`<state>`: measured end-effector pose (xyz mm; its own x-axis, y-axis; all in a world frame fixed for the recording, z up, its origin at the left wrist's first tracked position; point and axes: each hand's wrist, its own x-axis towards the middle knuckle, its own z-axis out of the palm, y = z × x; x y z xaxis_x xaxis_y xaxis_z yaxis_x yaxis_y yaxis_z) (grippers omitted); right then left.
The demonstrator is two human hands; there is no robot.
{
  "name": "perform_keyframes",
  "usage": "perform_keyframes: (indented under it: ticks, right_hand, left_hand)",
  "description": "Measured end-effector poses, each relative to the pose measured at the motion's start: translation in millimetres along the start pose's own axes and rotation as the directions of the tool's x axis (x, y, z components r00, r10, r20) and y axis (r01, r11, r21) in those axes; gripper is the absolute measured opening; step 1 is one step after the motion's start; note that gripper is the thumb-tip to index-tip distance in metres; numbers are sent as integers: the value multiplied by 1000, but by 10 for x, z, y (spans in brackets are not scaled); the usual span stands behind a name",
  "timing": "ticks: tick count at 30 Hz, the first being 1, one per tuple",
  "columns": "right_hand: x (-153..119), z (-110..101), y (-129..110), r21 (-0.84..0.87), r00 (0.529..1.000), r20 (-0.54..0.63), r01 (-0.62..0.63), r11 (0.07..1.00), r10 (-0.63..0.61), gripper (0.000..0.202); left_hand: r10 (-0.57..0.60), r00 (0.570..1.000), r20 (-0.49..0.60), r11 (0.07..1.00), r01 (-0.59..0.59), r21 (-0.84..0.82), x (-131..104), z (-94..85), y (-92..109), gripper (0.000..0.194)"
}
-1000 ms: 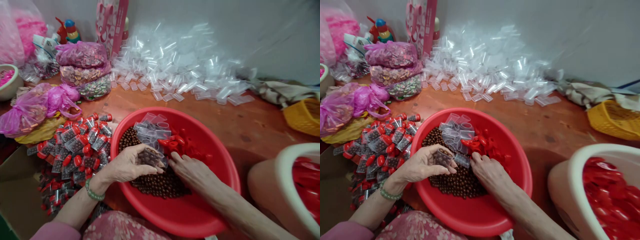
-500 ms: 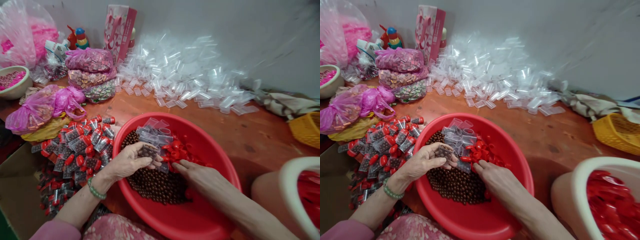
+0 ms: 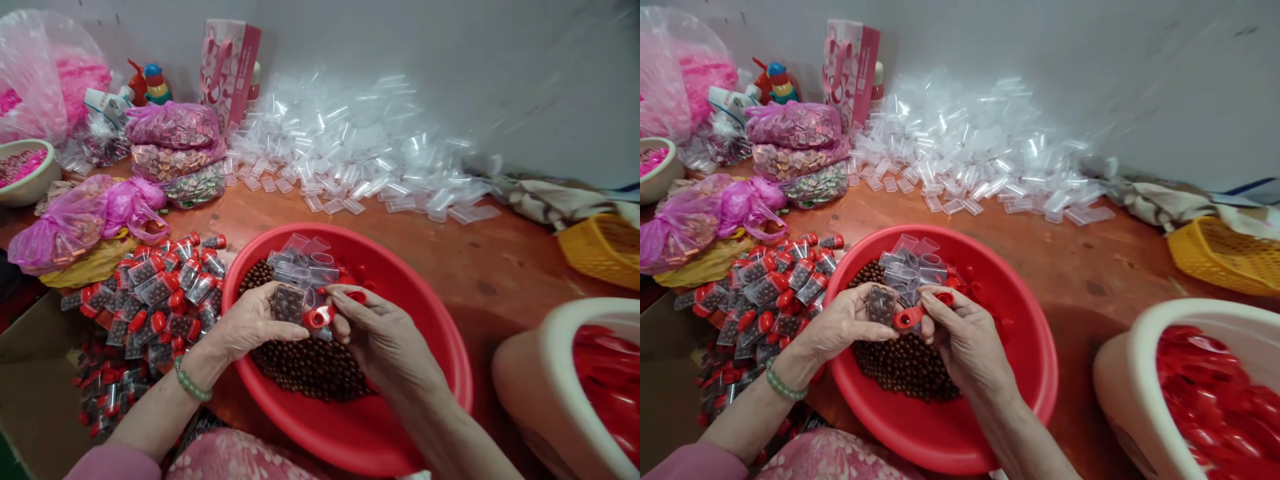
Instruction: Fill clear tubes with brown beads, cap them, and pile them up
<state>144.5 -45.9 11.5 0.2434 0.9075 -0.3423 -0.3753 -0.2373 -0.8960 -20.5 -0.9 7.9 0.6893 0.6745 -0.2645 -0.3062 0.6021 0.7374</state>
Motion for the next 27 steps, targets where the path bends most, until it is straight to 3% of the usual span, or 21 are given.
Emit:
perform_keyframes:
  ticks: [2,4,6,8,11,13,15,17,19,24,27]
  right_hand:
    - [8,-16,71,-131,997,4,80,988,-81,29]
    - [-2,-36,112,-379,965,7,245,892,-262,23]
    - [-24,-48,115,-627,877,100,422,655,-469,17]
    - [-51,-55,92,-741,768,293,559,372,-570,17]
    - [-78,-85,54,-736,662,580,676,44,-475,29]
    - [-78,-129,57,-711,638,676,696,-99,-369,37]
    - [-67,-185,81,-705,642,703,686,-180,-306,44]
    - [-58,-237,97,-696,640,715,690,-199,-282,46]
    - [-63,-267,80,-698,639,706,700,-149,-305,40]
    - [-88,-255,-87,-772,742,501,616,157,-446,18]
    - [-62,-224,-177,-733,771,423,600,320,-476,18]
  left_hand:
    - [5,1000,-6,1000,-5,-6,12,5,4,46]
    - [-2,1000,-16,1000,2,-2,22,8,8,45]
    - [-13,999,-37,1000,14,8,25,11,15,45]
    - [-22,998,-54,1000,22,11,22,16,22,45]
    - [-26,997,-70,1000,27,15,19,15,26,47]
    - [-16,997,-70,1000,18,20,20,5,18,47]
    - [-6,999,-45,1000,7,19,22,-8,2,44]
    - [-5,1000,-6,1000,5,11,23,-22,-16,40]
    - [-17,999,31,1000,17,0,23,-35,-28,36]
    - [-4,994,110,1000,7,-31,26,-75,-38,39]
    - [-3,985,171,997,-10,76,19,-96,-48,40]
